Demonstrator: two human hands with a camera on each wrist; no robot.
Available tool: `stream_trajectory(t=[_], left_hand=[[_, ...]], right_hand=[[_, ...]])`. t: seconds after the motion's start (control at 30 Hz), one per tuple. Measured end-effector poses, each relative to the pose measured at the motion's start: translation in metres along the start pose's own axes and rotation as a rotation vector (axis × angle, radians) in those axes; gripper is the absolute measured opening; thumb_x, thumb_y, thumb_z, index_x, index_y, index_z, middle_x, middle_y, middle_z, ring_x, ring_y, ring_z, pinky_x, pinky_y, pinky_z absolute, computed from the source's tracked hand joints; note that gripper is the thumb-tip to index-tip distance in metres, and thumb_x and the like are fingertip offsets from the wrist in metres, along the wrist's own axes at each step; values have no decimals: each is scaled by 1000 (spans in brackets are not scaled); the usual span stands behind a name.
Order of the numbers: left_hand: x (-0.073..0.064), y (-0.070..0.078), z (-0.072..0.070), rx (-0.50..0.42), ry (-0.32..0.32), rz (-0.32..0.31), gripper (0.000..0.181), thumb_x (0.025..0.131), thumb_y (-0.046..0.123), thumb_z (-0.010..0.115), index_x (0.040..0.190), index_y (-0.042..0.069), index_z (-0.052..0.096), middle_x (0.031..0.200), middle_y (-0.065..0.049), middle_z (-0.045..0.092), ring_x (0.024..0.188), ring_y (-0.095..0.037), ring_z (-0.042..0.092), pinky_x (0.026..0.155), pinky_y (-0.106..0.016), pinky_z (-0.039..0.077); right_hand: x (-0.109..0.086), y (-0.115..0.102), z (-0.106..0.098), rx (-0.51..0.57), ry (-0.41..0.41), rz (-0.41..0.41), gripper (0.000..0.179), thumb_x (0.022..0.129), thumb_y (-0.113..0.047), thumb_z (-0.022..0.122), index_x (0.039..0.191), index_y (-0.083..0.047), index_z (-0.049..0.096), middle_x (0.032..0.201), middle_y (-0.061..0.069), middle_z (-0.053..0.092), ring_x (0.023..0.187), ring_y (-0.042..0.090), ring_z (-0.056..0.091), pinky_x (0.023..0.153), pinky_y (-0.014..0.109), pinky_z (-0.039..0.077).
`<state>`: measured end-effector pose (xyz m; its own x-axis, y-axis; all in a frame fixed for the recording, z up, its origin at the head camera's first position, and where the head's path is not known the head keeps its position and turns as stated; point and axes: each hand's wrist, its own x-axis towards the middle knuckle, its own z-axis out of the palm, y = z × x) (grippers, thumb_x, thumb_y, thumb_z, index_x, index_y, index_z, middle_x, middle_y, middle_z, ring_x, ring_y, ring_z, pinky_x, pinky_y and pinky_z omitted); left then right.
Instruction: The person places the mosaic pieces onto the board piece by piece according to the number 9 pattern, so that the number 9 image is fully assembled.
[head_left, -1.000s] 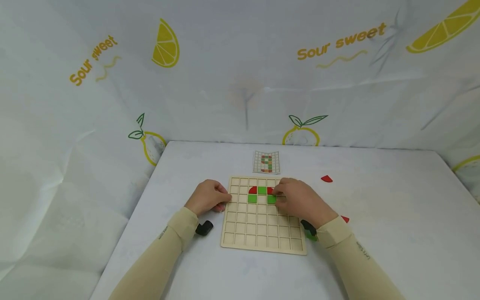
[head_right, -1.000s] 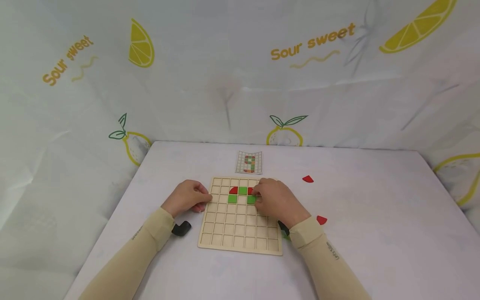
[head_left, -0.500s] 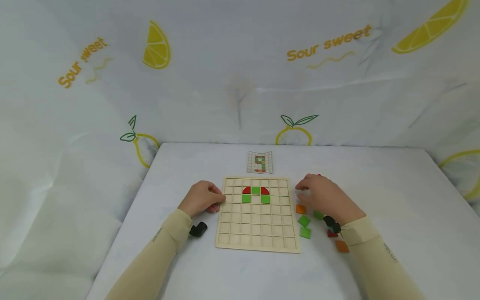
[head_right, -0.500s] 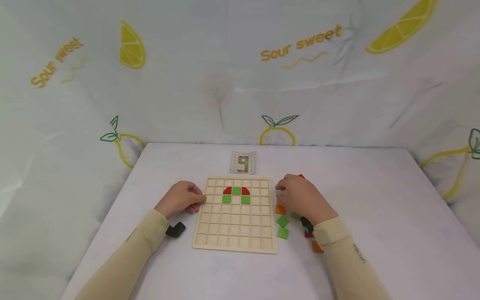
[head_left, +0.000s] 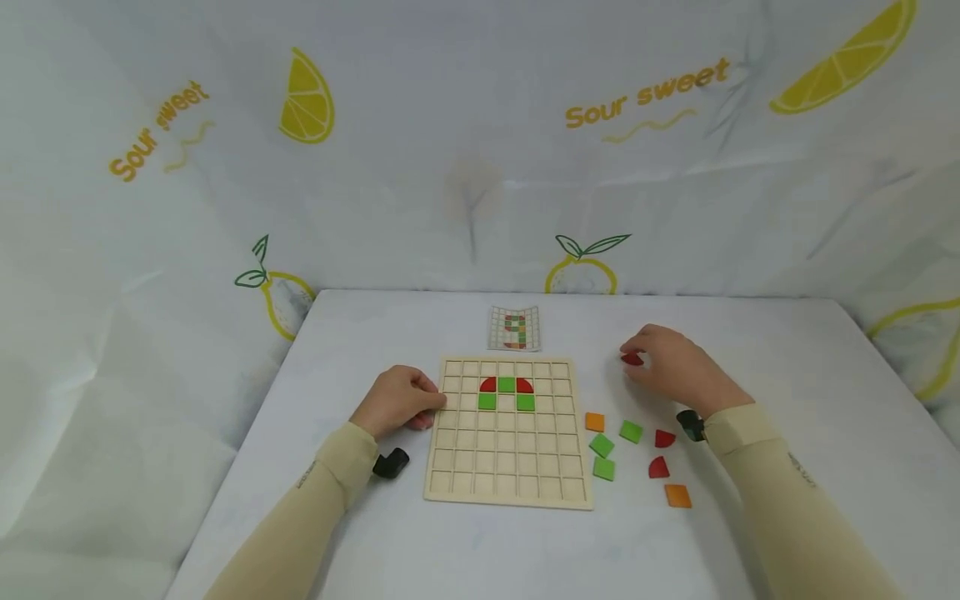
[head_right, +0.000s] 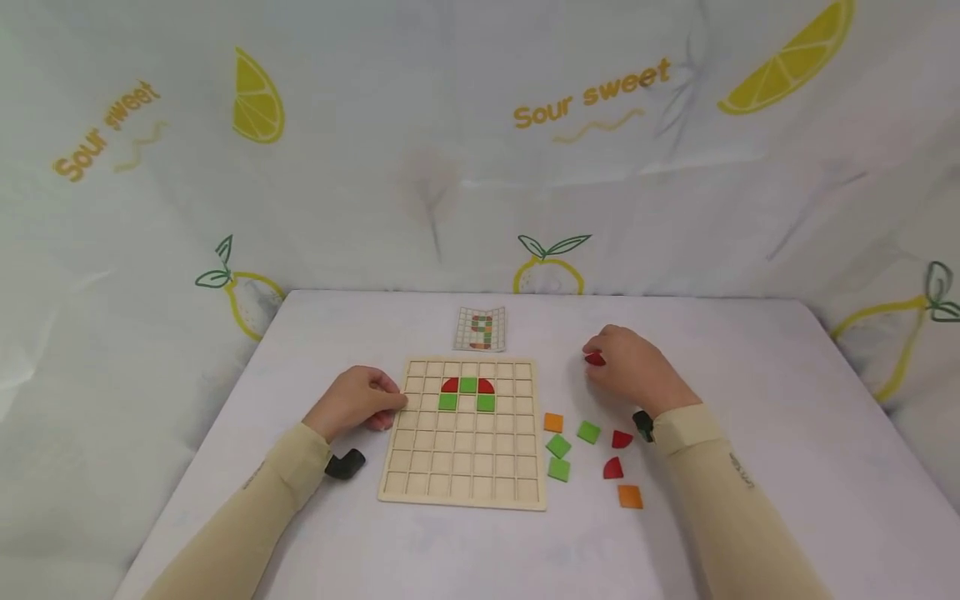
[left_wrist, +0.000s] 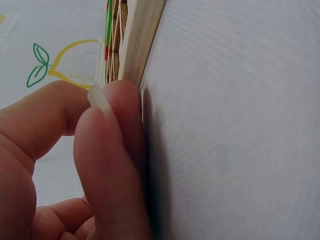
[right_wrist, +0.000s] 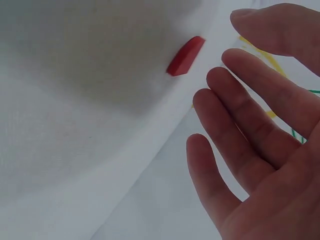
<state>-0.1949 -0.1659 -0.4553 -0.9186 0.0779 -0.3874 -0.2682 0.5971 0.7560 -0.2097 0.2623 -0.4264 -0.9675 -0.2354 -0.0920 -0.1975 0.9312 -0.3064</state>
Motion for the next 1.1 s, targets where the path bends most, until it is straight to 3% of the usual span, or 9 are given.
stream_trajectory(t=[0.43, 0.8, 1.1], left_hand=[[-2, 2, 4, 5, -21, 20, 15, 93, 22, 83, 97, 10, 74, 76, -6, 75, 61, -15, 70, 59, -26, 59], [-2, 3, -2, 10, -4, 32, 15, 93, 21, 82, 97, 9, 73, 76, -6, 75, 61, -14, 70, 59, -25, 59], [-2, 2, -2, 8, -11, 17, 15, 92, 20, 82, 97, 9, 73, 75, -6, 75, 61, -14, 69, 59, -25, 59]], right_hand=[[-2, 25, 11, -5, 0, 43, 28, 96, -15, 79, 120, -2, 79, 120, 21, 70, 105, 36, 65, 98, 59, 59], [-8, 24, 10, 54, 24, 44, 27, 98, -13, 76, 123, -1, 77, 124, 21, 70, 111, 38, 65, 100, 60, 58], [-8, 16, 10, 46, -9, 74, 30, 97, -15, 80, 123, 0, 78, 119, 20, 74, 108, 38, 67, 100, 60, 59]])
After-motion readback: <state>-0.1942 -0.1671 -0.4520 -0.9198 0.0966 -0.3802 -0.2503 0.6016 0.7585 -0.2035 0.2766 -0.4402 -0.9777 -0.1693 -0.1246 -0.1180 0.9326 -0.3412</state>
